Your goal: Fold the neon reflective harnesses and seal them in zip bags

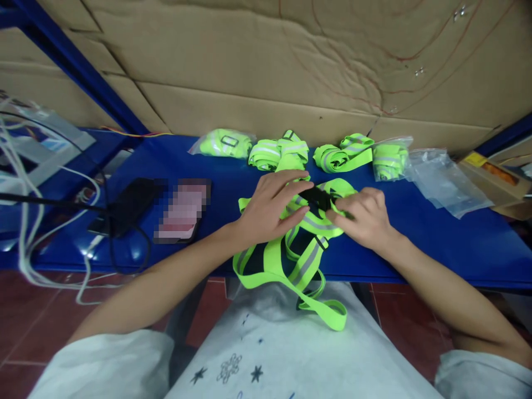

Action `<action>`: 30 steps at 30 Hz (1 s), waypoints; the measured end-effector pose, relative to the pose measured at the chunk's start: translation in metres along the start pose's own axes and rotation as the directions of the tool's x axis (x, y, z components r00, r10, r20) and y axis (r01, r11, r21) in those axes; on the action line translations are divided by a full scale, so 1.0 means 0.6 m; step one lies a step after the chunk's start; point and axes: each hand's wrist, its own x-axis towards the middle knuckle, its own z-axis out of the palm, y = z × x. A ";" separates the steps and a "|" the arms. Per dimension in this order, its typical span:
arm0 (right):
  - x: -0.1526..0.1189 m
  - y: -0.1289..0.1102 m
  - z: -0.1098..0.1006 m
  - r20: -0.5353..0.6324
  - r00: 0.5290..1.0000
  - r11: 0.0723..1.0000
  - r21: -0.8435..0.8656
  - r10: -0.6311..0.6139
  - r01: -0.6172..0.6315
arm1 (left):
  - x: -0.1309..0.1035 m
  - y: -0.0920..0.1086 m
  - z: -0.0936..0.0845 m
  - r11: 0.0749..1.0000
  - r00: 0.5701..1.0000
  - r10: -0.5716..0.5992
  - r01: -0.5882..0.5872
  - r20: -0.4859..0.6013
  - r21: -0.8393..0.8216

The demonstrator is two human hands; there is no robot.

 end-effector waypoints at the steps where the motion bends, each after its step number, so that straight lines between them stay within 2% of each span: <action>1: -0.003 -0.008 -0.004 0.005 0.998 0.997 0.034 -0.065 0.065 | -0.001 0.000 0.001 0.998 0.998 0.048 -0.050 0.037 0.035; 3: -0.007 -0.020 -0.007 -0.045 0.972 0.972 0.041 -0.231 0.232 | -0.003 -0.001 0.006 0.981 0.978 0.156 -0.169 0.135 0.093; 5: -0.007 -0.022 -0.003 -0.134 0.915 0.925 -0.059 -0.381 0.376 | -0.004 -0.002 0.012 0.958 0.953 0.206 -0.243 0.221 0.156; 7: -0.004 -0.017 0.006 -0.189 0.888 0.906 -0.138 -0.420 0.399 | -0.004 -0.001 0.015 0.944 0.949 0.173 -0.236 0.262 0.231; 11: 0.004 0.002 0.023 -0.151 0.945 0.956 -0.055 -0.292 0.287 | -0.001 -0.001 0.015 0.936 0.946 0.110 -0.203 0.306 0.289; 15: 0.006 0.001 0.018 -0.039 0.960 0.957 0.086 -0.276 0.278 | 0.000 -0.003 0.014 0.936 0.940 0.091 -0.193 0.328 0.294; 17: 0.009 -0.010 0.010 -0.036 0.962 0.950 0.153 -0.271 0.273 | 0.001 -0.004 0.014 0.935 0.935 0.101 -0.206 0.341 0.289; 21: 0.018 -0.033 0.002 -0.102 0.970 0.969 0.098 -0.218 0.228 | 0.002 0.001 0.019 0.921 0.927 0.125 -0.241 0.354 0.305; 25: 0.028 -0.040 0.019 0.005 0.997 0.994 0.079 -0.073 0.072 | 0.002 0.004 0.026 0.890 0.906 0.124 -0.282 0.405 0.359; 30: 0.033 -0.030 0.043 0.102 0.992 0.996 0.041 0.070 -0.074 | 0.001 -0.011 0.028 0.873 0.896 0.049 -0.253 0.441 0.417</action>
